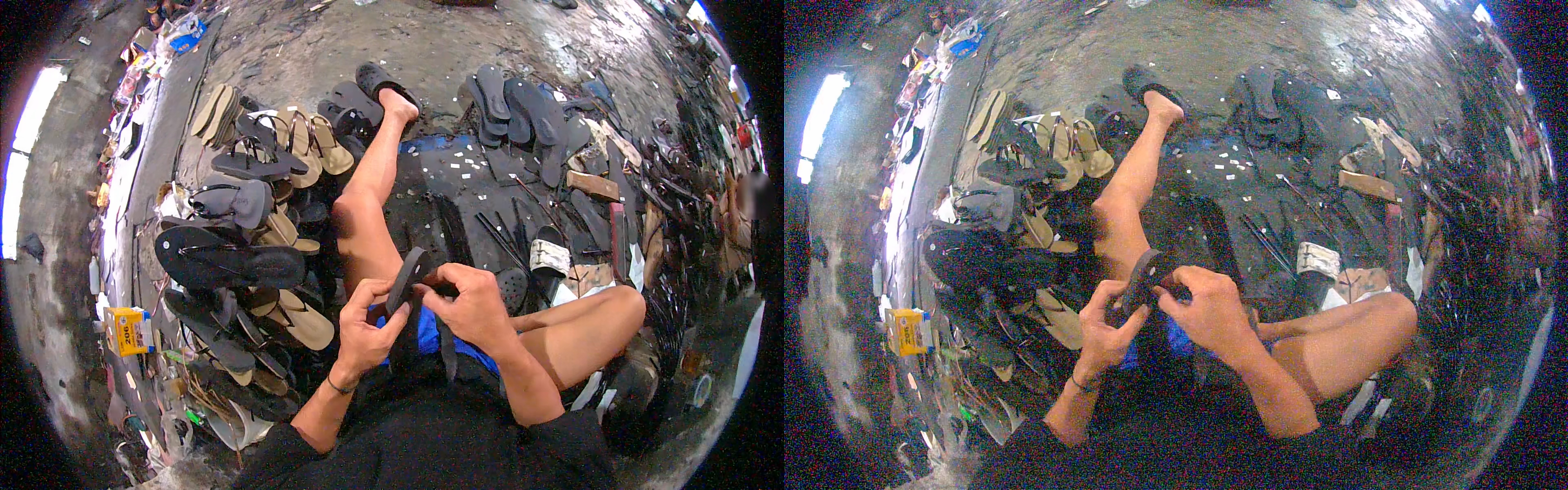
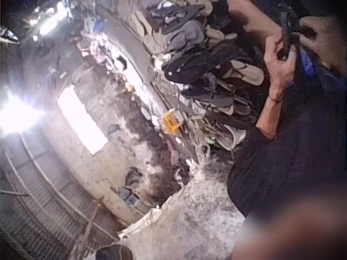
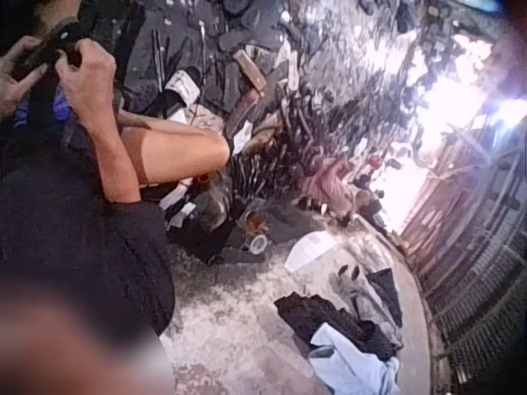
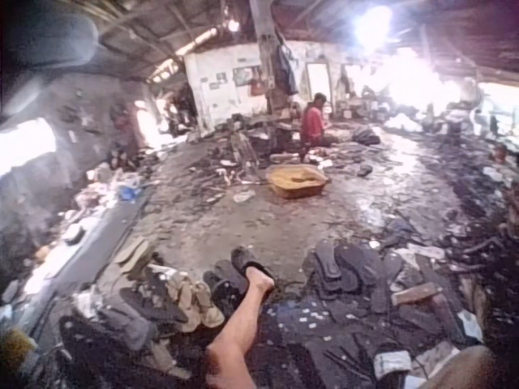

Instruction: The person sits on the floor and assembles flip-flops by hand, inserting the strap through holes in the sole and securing it. They handle multiple flip-flop soles and straps, repeatedly threading and adjusting the straps to complete each unit.

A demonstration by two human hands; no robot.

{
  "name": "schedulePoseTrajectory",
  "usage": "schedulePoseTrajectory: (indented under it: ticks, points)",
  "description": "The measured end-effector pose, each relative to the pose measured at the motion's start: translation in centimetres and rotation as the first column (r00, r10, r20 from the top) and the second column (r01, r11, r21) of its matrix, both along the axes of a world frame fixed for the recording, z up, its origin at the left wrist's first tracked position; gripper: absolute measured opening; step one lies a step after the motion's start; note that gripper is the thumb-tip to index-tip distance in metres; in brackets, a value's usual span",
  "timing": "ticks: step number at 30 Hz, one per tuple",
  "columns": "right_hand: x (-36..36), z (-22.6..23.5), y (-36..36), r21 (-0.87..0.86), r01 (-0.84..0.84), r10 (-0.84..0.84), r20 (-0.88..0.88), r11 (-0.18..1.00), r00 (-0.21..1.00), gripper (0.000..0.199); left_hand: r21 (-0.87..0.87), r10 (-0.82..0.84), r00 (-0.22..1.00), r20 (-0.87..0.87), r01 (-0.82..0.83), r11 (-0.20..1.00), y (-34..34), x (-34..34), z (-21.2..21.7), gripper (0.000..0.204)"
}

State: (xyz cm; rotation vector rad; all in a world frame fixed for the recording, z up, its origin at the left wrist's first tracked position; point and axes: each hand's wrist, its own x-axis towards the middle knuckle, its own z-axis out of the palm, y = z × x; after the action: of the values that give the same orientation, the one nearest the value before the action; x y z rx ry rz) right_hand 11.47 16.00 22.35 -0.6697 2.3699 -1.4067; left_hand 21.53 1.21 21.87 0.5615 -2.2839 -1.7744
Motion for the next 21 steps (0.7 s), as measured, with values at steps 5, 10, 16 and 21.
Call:
schedulePoseTrajectory:
  ticks: [5,10,16,21]
  points:
    - [1.8,-1.7,-0.7,-0.086,0.111,-0.096,0.160,0.990,0.983,0.017,-0.053,-0.001,0.997,-0.074,-0.003,0.999,0.2,-0.1,-0.7,0.025]
    - [2.6,-3.1,-0.2,-0.116,0.043,-0.042,0.008,0.992,0.999,0.014,-0.167,-0.104,0.995,-0.003,0.102,0.981,-0.7,-0.2,-1.5,0.026]
    - [2.6,-3.0,0.5,0.011,-0.019,0.020,-0.102,1.000,0.995,0.019,-0.148,-0.156,0.988,-0.002,0.154,0.977,-0.3,-0.3,-1.5,0.028]
    - [1.5,-2.6,1.9,-0.034,-0.104,0.107,0.102,0.994,0.989,0.021,0.103,-0.121,0.993,0.001,0.120,0.987,0.4,-0.9,-1.0,0.029]
